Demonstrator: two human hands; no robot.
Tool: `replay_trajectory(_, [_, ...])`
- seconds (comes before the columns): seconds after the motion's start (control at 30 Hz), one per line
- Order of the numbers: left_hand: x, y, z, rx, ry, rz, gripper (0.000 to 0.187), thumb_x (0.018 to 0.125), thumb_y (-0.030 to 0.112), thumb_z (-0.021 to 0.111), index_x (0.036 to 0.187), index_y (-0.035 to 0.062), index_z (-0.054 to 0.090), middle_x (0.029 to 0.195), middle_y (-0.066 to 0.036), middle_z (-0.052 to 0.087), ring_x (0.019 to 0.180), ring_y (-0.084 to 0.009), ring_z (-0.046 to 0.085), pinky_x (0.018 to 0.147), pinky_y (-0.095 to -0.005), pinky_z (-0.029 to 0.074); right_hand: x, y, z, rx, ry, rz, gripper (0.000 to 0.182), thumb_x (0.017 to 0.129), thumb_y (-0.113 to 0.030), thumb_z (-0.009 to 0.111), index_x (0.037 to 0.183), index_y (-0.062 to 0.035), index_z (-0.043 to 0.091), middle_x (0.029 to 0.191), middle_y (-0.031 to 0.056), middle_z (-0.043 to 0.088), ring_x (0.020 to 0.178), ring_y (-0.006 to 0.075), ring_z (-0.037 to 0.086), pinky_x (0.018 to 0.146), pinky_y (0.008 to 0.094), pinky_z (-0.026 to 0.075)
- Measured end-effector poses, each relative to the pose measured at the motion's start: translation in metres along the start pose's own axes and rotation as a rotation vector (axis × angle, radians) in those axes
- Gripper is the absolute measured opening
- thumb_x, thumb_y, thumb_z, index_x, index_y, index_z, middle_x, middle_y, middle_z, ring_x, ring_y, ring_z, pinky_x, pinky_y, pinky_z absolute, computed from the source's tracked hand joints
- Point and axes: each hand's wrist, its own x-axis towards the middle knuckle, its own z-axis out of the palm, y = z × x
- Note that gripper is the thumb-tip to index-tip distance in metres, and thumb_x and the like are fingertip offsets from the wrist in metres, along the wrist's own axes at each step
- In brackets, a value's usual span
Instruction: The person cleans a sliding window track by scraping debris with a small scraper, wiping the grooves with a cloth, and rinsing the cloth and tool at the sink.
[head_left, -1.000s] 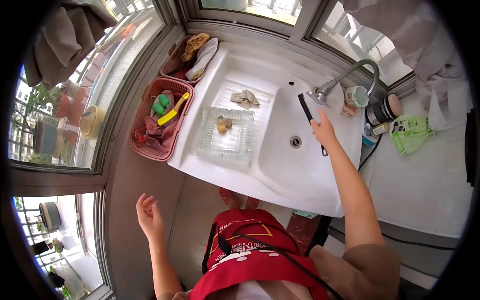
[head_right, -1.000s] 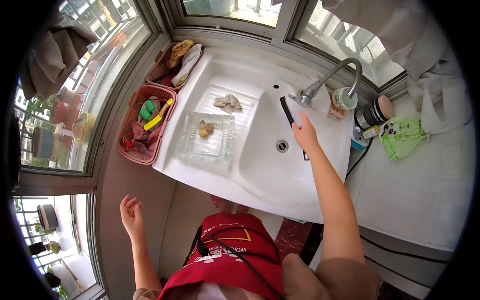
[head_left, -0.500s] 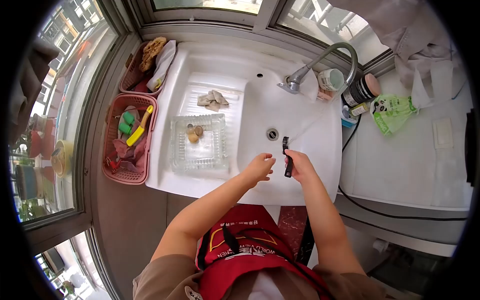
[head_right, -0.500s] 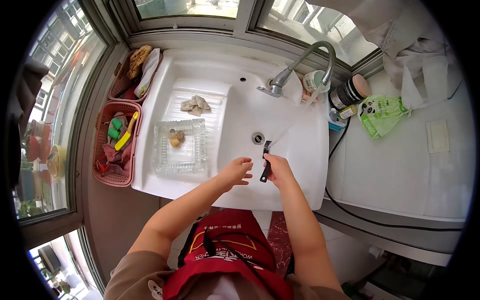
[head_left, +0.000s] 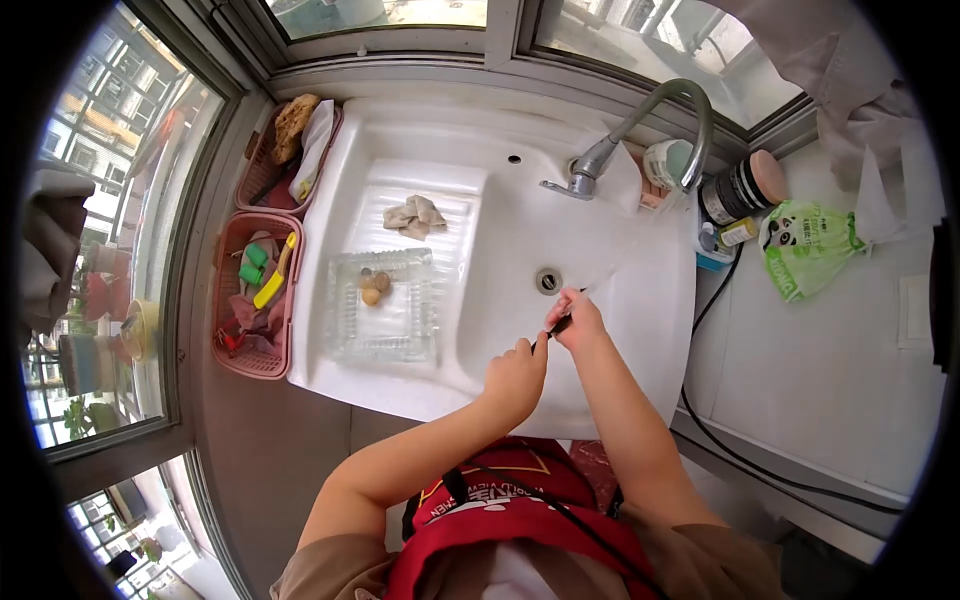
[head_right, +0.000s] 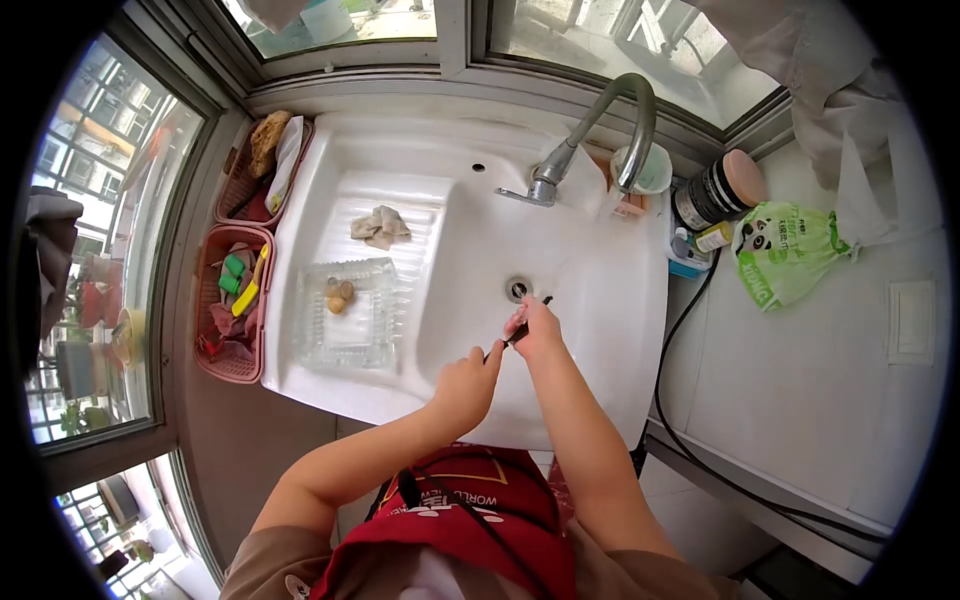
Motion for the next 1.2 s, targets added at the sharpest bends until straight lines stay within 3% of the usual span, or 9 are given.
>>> replay_trajectory(0.23, [0.006, -0.030, -0.016, 0.024, 0.195, -0.023, 0.055, 0.082, 0.006, 0.053, 0.134, 0.0198, 0.047, 0.090, -0.011, 0.050, 0.072, -0.0287, 0.058, 0.057, -0.0382, 0.050, 0.009, 0.016, 0.009, 0.220, -0.015, 0.076, 0.015, 0.098, -0.019, 0.044, 0.101, -0.0083, 0.055, 0.088, 0.0053, 0.062, 0.080, 0.0195, 0.062, 0.068, 0.0353, 0.050])
replay_trajectory(0.5, [-0.002, -0.050, -0.052, 0.008, 0.129, 0.132, 0.042, 0.084, 0.009, 0.054, 0.125, 0.0172, 0.056, 0.084, -0.008, 0.050, 0.063, -0.0267, 0.057, 0.053, -0.0386, 0.048, -0.013, 0.015, 0.009, 0.292, -0.038, 0.042, 0.032, 0.101, -0.023, 0.033, 0.098, -0.0005, 0.056, 0.091, 0.0088, 0.062, 0.087, 0.0219, 0.062, 0.081, 0.0359, 0.055])
replay_trajectory(0.73, [-0.029, -0.049, -0.083, 0.098, 0.128, 0.232, 0.044, 0.079, 0.005, 0.054, 0.121, 0.0170, 0.059, 0.086, -0.008, 0.050, 0.068, -0.0247, 0.058, 0.058, -0.0370, 0.049, 0.032, 0.014, 0.019, 0.496, -0.023, 0.062, 0.032, 0.100, -0.022, 0.032, 0.091, -0.0018, 0.055, 0.084, 0.0079, 0.061, 0.078, 0.0211, 0.061, 0.071, 0.0352, 0.054])
replay_trajectory(0.87, [-0.045, -0.052, -0.098, -0.024, 0.096, -0.039, 0.049, 0.082, 0.007, 0.056, 0.130, 0.0126, 0.050, 0.103, -0.009, 0.055, 0.081, -0.0260, 0.061, 0.064, -0.0395, 0.052, 0.049, 0.019, 0.051, 0.341, 0.013, -0.009, 0.031, 0.100, -0.026, 0.036, 0.091, -0.0044, 0.056, 0.084, 0.0085, 0.061, 0.078, 0.0220, 0.061, 0.071, 0.0335, 0.053])
replay_trajectory(0.93, [-0.040, -0.057, -0.097, 0.000, 0.715, -0.092, 0.047, 0.088, 0.015, 0.055, 0.133, 0.0083, 0.046, 0.116, -0.013, 0.055, 0.089, -0.0295, 0.062, 0.067, -0.0420, 0.051, 0.041, 0.030, 0.082, 0.281, -0.141, 0.041, 0.031, 0.100, -0.028, 0.037, 0.095, -0.0039, 0.056, 0.085, 0.0096, 0.061, 0.079, 0.0232, 0.062, 0.073, 0.0351, 0.053])
replay_trajectory(1.0, [-0.039, -0.067, -0.104, 0.162, 0.719, -0.130, 0.045, 0.091, 0.023, 0.053, 0.131, 0.0039, 0.045, 0.110, -0.019, 0.061, 0.088, -0.0347, 0.063, 0.069, -0.0458, 0.050, 0.040, 0.042, 0.109, 0.275, -0.269, 0.133, 0.034, 0.101, -0.029, 0.036, 0.100, -0.0021, 0.057, 0.086, 0.0106, 0.062, 0.082, 0.0240, 0.062, 0.075, 0.0371, 0.053])
replay_trajectory(1.07, [-0.036, -0.079, -0.101, -0.256, 0.272, -0.504, 0.040, 0.092, 0.024, 0.051, 0.127, 0.0039, 0.048, 0.094, -0.020, 0.065, 0.080, -0.0389, 0.064, 0.067, -0.0478, 0.049, 0.021, 0.044, 0.145, 0.108, -0.408, 0.217, 0.040, 0.101, -0.034, 0.035, 0.106, -0.0003, 0.056, 0.089, 0.0117, 0.063, 0.082, 0.0241, 0.063, 0.075, 0.0381, 0.052])
replay_trajectory(1.13, [-0.041, -0.090, -0.094, -0.254, 0.398, -0.469, 0.035, 0.093, 0.022, 0.050, 0.123, 0.0030, 0.051, 0.082, -0.022, 0.065, 0.075, -0.0408, 0.063, 0.065, -0.0480, 0.048, 0.020, 0.039, 0.170, -0.004, -0.517, 0.212, 0.046, 0.100, -0.039, 0.035, 0.108, 0.0011, 0.055, 0.092, 0.0122, 0.063, 0.084, 0.0249, 0.063, 0.076, 0.0403, 0.052])
replay_trajectory(1.2, [-0.051, -0.090, -0.104, -0.342, 0.579, -0.553, 0.032, 0.092, 0.019, 0.050, 0.119, 0.0020, 0.053, 0.083, -0.023, 0.065, 0.074, -0.0409, 0.062, 0.064, -0.0476, 0.047, 0.071, 0.055, 0.187, -0.724, -0.405, -0.400, 0.045, 0.097, -0.042, 0.043, 0.112, -0.0030, 0.060, 0.103, 0.0129, 0.064, 0.096, 0.0282, 0.061, 0.085, 0.0417, 0.049])
